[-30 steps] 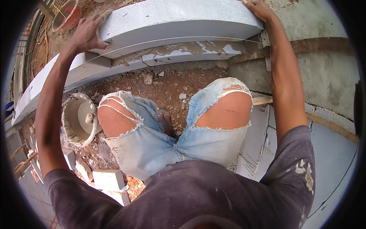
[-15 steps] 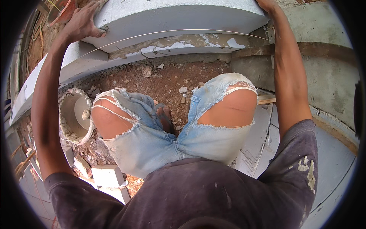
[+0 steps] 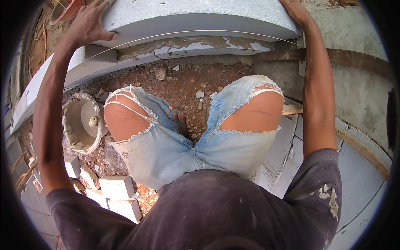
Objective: The person scoops mortar from a bucket with a trowel and applies it to a white rectangular tile. They place the tile onto a low wall, adjust its position, and tap it with the trowel to secure it. The person repeats this process with additional tiles along the wall.
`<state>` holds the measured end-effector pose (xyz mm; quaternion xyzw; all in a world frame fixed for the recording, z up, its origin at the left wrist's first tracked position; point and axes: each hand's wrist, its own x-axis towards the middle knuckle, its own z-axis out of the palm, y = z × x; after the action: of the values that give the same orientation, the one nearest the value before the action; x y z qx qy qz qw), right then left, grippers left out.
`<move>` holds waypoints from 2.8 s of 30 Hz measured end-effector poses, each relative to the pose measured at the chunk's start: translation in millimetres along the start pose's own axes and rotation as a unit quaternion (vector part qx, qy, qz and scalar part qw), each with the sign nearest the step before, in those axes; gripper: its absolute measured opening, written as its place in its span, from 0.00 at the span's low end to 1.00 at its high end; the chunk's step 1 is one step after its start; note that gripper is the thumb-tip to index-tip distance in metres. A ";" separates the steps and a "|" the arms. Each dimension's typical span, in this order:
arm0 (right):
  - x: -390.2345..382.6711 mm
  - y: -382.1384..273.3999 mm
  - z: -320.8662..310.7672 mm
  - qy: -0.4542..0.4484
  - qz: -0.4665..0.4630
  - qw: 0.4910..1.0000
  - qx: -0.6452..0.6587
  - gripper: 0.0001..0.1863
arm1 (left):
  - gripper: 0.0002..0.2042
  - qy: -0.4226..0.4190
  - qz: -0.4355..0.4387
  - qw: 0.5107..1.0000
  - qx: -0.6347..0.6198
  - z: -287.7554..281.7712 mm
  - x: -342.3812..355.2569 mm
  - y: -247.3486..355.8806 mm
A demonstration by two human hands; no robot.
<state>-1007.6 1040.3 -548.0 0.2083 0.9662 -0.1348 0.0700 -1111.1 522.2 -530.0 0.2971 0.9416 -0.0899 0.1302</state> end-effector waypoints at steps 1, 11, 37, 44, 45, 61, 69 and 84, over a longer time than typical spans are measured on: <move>-6.9 -6.3 -9.6 -0.010 0.002 0.999 0.032 0.35 | 0.56 0.022 0.000 0.999 0.025 1.6 -0.6 -0.6; 62.9 8.1 -5.3 -0.183 -0.023 0.982 -0.040 0.54 | 0.63 0.157 0.080 0.984 -0.017 55.7 -2.1 -75.0; 70.7 -48.9 -24.2 -0.250 -0.047 0.967 -0.011 0.57 | 0.43 0.129 -0.106 0.956 -0.241 28.9 -16.9 -33.7; 4.4 -136.8 -9.3 -0.384 -0.066 0.921 -0.028 0.45 | 0.45 0.097 -0.139 0.955 -0.245 5.0 -51.5 -27.7; 13.2 -118.8 -1.3 -0.358 -0.078 0.930 -0.021 0.43 | 0.46 0.125 -0.128 0.956 -0.231 4.3 -46.5 -26.5; 103.2 -236.0 18.4 -0.503 -0.106 0.839 0.180 0.47 | 0.22 0.217 -0.147 0.890 -0.374 11.3 -40.0 -39.2; 201.7 -297.6 52.6 -0.378 -0.086 0.883 0.265 0.53 | 0.16 0.240 -0.103 0.878 -0.401 15.6 -24.9 -46.0; 95.5 -399.7 204.8 -0.589 -0.111 0.763 0.243 0.50 | 0.15 0.203 -0.113 0.873 -0.428 14.1 -22.5 -57.7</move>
<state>-1246.2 667.2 -669.1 -0.0104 0.6859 -0.4681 0.5571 -1124.3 460.1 -531.4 0.1154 0.9210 0.3700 0.0395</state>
